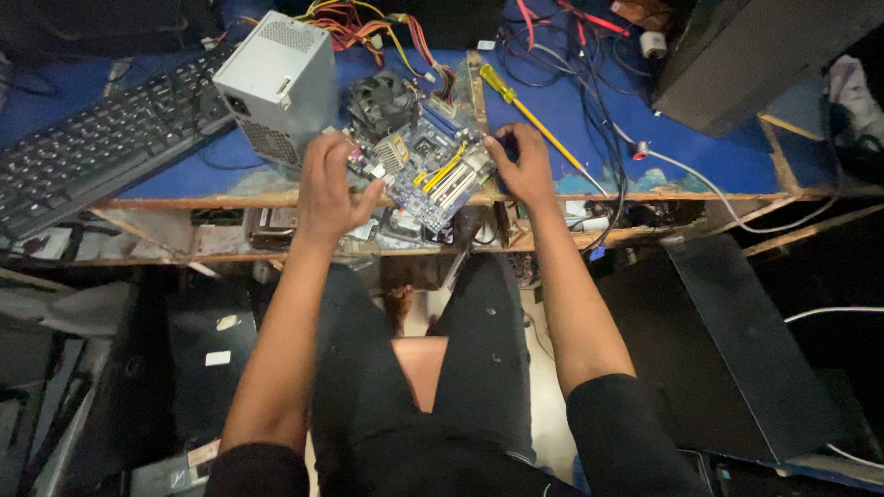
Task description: The person cleans a small electronic component with a white cloth. They repeatedly wipe and rub the component's surfaces while holding it in their hands.
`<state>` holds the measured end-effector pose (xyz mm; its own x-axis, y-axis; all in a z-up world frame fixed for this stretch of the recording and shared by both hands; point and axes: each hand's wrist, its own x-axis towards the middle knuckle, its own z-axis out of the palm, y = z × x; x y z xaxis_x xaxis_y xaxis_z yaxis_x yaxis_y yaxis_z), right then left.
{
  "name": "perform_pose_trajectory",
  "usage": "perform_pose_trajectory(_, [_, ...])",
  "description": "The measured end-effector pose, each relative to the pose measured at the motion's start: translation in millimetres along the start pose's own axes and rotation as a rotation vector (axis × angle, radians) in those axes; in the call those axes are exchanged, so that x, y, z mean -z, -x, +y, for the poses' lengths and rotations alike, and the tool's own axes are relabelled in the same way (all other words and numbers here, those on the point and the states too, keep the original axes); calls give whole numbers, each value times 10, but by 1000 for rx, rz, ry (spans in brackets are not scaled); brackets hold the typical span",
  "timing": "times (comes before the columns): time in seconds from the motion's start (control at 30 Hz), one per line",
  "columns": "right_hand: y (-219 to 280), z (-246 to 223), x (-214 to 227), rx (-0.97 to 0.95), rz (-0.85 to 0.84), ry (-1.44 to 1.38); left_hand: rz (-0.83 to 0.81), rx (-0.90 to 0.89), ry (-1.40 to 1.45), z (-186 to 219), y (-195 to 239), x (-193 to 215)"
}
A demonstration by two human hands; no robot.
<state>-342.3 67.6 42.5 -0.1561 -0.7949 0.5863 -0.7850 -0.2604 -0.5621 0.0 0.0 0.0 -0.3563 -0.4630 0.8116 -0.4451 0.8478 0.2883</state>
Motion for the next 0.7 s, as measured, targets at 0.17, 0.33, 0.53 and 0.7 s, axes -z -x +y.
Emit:
perform_pose_trajectory(0.17, [-15,-30,-18,48,15,50,-40,-52,94,127,-486,-91])
perform_pose_trajectory(0.33, [17,128,-62,85,7,68,107,88,253,63,-527,-83])
perform_pose_trajectory(0.53, [-101,405,-63,-255,-64,-260,160,282,698,8,-559,32])
perform_pose_trajectory(0.7, [-252,439,-114,-227,-27,-450,164,299,644,74,-558,78])
